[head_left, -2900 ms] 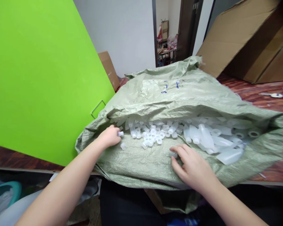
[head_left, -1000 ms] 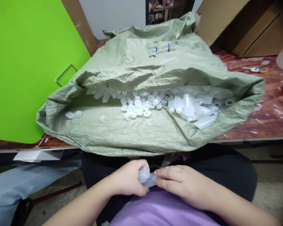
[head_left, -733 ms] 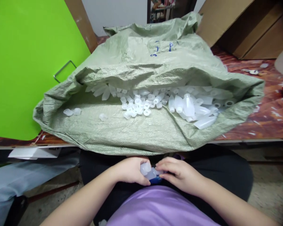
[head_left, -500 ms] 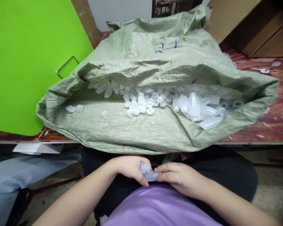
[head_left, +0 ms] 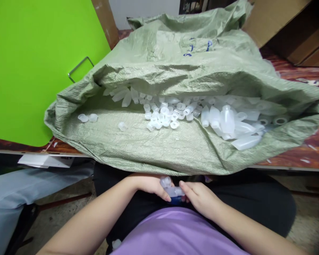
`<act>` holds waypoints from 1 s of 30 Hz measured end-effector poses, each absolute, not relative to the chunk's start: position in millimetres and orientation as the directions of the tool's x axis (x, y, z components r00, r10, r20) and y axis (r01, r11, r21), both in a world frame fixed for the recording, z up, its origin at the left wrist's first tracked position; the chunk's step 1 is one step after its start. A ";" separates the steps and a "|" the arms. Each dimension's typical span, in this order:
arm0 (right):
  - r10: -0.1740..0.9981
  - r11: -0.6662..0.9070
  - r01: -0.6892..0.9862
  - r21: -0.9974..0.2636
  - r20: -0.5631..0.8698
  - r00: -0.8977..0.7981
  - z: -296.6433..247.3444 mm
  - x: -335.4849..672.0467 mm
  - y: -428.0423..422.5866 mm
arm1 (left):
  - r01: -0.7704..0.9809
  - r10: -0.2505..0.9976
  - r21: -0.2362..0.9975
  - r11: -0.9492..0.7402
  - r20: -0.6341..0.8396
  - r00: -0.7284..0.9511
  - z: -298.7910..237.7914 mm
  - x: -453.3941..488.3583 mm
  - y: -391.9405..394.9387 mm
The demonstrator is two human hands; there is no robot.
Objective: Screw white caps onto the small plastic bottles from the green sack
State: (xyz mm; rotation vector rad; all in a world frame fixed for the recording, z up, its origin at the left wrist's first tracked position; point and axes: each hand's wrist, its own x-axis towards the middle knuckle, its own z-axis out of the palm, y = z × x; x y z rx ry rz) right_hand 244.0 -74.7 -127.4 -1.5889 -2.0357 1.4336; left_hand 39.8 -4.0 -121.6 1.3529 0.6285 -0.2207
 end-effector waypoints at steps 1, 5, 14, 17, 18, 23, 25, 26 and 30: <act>0.852 0.040 0.656 -0.754 -0.318 -0.417 -129.3 244.9 -74.7 | 0.512 0.259 0.839 0.183 -0.543 0.799 -121.1 39.8 -4.5; 0.841 0.125 0.615 -0.779 -0.245 -0.482 -135.9 249.3 -74.3 | 0.691 0.375 0.723 0.015 -0.644 0.666 -118.7 41.2 -8.8; 0.844 -0.011 0.592 -0.806 -0.325 -0.427 -144.5 244.3 -73.6 | 0.801 0.520 0.589 -0.107 -0.654 0.550 -115.5 48.0 -13.5; 0.843 -0.131 0.580 -0.804 -0.398 -0.362 -143.5 240.7 -70.4 | 0.803 0.563 0.578 -0.145 -0.619 0.547 -116.7 50.7 -18.8; 0.855 -0.125 0.585 -0.802 -0.386 -0.347 -144.0 239.2 -69.4 | 0.803 0.583 0.575 -0.155 -0.603 0.544 -117.4 51.8 -21.1; 0.889 -0.089 0.613 -0.785 -0.340 -0.307 -156.1 230.8 -68.4 | 0.763 0.667 0.593 -0.257 -0.463 0.584 -121.4 56.5 -30.7; 0.890 -0.053 0.627 -0.777 -0.321 -0.323 -162.8 229.5 -68.0 | 0.737 0.670 0.603 -0.307 -0.412 0.617 -123.8 58.2 -30.8; 0.894 -0.026 0.639 -0.769 -0.304 -0.329 -165.3 230.1 -67.2 | 0.730 0.670 0.605 -0.317 -0.402 0.624 -125.5 59.3 -29.7; 0.914 0.071 0.696 -0.714 -0.233 -0.332 -160.0 241.1 -61.3 | 0.758 0.734 0.603 -0.250 -0.392 0.554 -134.9 65.8 -17.5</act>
